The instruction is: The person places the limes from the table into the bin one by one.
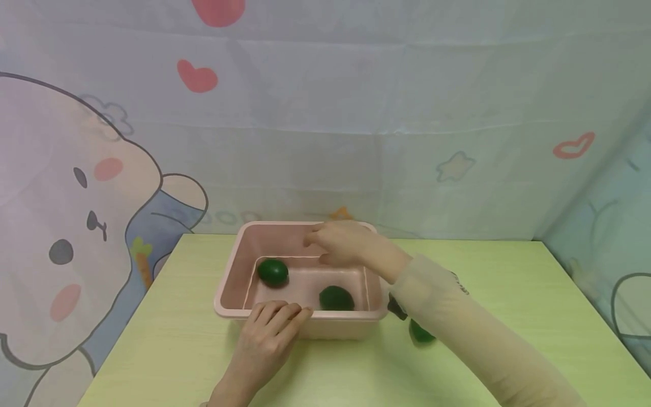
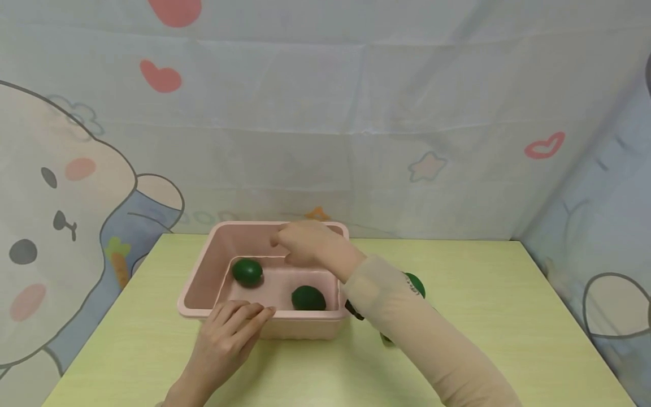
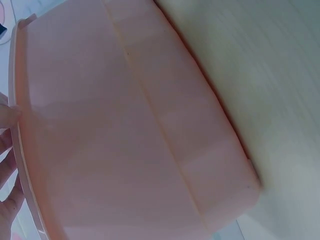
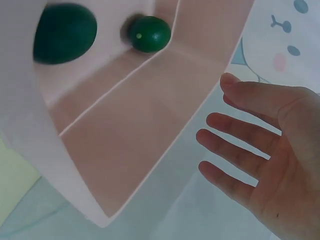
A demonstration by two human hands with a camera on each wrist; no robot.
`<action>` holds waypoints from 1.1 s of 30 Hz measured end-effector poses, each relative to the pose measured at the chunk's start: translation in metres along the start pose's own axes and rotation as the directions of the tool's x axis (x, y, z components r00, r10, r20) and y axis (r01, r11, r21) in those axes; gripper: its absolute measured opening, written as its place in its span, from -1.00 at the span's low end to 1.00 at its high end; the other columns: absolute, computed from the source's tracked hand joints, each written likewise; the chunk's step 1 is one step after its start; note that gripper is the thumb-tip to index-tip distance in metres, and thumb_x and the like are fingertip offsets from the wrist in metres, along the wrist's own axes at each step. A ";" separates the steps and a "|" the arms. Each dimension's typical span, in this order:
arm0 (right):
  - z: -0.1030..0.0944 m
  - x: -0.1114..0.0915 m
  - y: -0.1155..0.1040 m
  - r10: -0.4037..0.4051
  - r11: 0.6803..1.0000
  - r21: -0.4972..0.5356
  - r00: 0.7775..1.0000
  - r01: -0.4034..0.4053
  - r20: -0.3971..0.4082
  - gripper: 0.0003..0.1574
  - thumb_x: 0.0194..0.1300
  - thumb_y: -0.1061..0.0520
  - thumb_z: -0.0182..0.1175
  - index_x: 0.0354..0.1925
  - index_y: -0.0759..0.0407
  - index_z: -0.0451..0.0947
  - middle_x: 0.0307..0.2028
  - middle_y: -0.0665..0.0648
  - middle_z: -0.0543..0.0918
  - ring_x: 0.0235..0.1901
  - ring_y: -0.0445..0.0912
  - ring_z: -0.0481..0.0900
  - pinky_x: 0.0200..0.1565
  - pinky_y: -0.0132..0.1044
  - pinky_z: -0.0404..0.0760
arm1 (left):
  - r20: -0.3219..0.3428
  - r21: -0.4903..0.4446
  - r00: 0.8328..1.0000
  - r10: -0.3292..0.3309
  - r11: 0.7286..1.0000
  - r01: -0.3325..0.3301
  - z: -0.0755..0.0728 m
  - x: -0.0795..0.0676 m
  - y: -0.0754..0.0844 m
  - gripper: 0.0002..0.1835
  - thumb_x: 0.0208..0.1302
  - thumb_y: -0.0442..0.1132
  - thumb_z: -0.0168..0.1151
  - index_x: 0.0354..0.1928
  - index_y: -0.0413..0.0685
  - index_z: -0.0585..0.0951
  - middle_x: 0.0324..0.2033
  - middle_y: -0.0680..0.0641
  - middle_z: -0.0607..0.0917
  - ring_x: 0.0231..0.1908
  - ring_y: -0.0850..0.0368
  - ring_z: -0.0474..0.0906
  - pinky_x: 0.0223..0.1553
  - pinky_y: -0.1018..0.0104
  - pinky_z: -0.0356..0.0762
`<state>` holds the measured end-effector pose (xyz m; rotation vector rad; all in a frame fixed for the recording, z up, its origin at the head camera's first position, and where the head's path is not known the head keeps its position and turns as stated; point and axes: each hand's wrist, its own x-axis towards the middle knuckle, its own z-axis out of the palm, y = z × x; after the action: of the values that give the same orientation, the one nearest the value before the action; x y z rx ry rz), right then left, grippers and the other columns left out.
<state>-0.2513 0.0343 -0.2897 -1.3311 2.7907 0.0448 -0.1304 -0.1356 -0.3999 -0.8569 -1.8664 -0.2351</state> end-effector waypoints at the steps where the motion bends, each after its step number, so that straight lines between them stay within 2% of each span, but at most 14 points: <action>1: 0.000 -0.001 0.001 0.005 1.000 -0.002 1.000 -0.005 -0.003 -0.53 0.13 0.10 0.23 0.06 -0.01 0.48 0.06 0.00 0.56 0.06 -0.11 0.52 0.04 -0.25 0.53 | 0.001 0.000 1.000 -0.001 1.000 0.001 0.000 0.000 0.000 -0.71 0.34 -0.27 -0.07 -0.30 -0.05 0.68 -0.43 0.01 0.65 -0.38 0.09 0.51 -0.29 0.28 0.45; 5: -0.003 -0.007 0.003 0.017 1.000 0.010 0.999 -0.017 -0.028 -0.53 0.13 0.10 0.22 0.06 0.00 0.48 0.03 0.01 0.56 0.05 -0.09 0.52 0.03 -0.22 0.54 | 0.004 0.001 1.000 -0.004 1.000 0.004 0.000 0.000 0.000 -0.71 0.34 -0.26 -0.08 -0.29 -0.05 0.68 -0.43 0.01 0.65 -0.38 0.09 0.51 -0.29 0.28 0.45; 12: -0.005 -0.017 0.008 0.017 1.000 0.014 0.996 -0.015 -0.090 -0.57 0.14 0.12 0.20 0.02 -0.01 0.49 -0.04 0.02 0.57 -0.02 -0.09 0.54 -0.12 -0.21 0.60 | -0.001 0.001 1.000 -0.009 1.000 0.009 0.002 -0.001 0.000 -0.71 0.33 -0.27 -0.07 -0.28 -0.05 0.68 -0.43 0.01 0.65 -0.38 0.08 0.51 -0.28 0.27 0.45; 23: 0.005 -0.031 0.015 0.029 0.998 0.062 0.984 -0.019 -0.174 -0.58 0.15 0.13 0.19 0.03 0.02 0.50 -0.03 0.02 0.58 0.01 -0.08 0.53 -0.02 -0.22 0.57 | -0.005 -0.002 1.000 -0.009 1.000 0.009 0.002 -0.002 0.000 -0.71 0.33 -0.27 -0.07 -0.28 -0.04 0.68 -0.43 0.00 0.65 -0.38 0.08 0.51 -0.29 0.27 0.45; 33: 0.016 -0.046 0.019 0.036 0.996 0.085 0.953 -0.011 -0.299 -0.57 0.17 0.13 0.17 0.05 0.02 0.49 -0.05 0.02 0.59 -0.09 -0.10 0.56 -0.06 -0.24 0.57 | -0.009 -0.006 1.000 -0.009 1.000 0.009 0.003 -0.003 0.000 -0.71 0.33 -0.28 -0.08 -0.30 -0.05 0.68 -0.43 0.00 0.66 -0.38 0.08 0.51 -0.28 0.27 0.45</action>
<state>-0.2370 0.0827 -0.3027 -1.3901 3.0141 -0.2948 -0.1320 -0.1359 -0.4042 -0.8498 -1.8622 -0.2497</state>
